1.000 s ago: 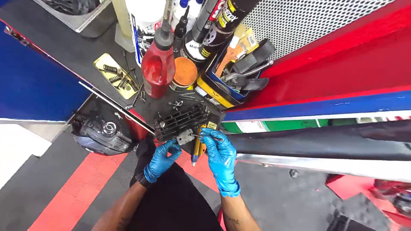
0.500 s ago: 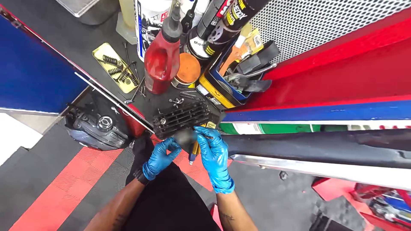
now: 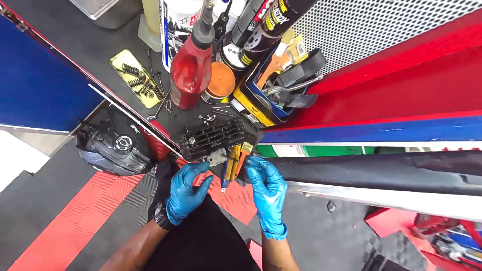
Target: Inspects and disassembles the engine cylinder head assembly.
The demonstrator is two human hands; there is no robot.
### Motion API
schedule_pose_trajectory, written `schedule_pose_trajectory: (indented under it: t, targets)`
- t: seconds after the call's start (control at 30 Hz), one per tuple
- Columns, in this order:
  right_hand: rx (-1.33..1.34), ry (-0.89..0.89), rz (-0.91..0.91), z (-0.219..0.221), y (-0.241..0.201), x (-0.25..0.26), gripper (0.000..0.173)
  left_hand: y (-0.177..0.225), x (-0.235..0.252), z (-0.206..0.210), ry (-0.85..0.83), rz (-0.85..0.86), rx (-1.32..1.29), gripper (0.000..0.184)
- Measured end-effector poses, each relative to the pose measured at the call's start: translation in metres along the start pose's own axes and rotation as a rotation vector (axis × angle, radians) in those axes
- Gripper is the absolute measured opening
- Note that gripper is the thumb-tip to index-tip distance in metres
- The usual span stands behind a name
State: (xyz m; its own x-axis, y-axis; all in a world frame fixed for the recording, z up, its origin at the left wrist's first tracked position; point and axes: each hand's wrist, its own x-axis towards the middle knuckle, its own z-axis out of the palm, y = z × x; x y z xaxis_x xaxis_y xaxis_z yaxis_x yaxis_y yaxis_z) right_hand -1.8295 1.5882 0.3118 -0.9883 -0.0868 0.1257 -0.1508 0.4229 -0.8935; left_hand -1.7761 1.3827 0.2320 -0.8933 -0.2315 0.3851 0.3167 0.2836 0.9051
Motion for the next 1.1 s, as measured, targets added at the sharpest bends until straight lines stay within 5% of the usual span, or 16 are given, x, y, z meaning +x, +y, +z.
schedule_pose_trajectory:
  t: [0.23,0.33,0.47,0.67,0.87,1.1]
  targets:
    - [-0.528,-0.002,0.291,0.016,0.065,-0.067,0.043,0.027,0.037,0.027,0.017,0.121,-0.067,0.05]
    - [-0.632,0.091,0.239,0.034,0.07,-0.045,0.053,0.025,0.041,0.043,0.035,0.149,0.004,0.047]
    - [-0.816,0.007,0.413,0.047,0.069,0.002,0.064,0.021,0.042,0.057,0.039,0.156,0.079,0.042]
    - [-0.814,0.023,0.433,0.058,0.074,0.013,0.041,0.016,0.041,0.061,0.045,0.157,0.134,0.032]
    - [-0.457,0.187,0.305,0.05,0.09,0.008,0.04,0.012,0.04,0.063,0.059,0.184,0.144,0.024]
    - [0.605,0.2,0.188,-0.016,0.035,-0.004,0.022,0.015,0.043,0.063,0.08,0.124,0.156,0.022]
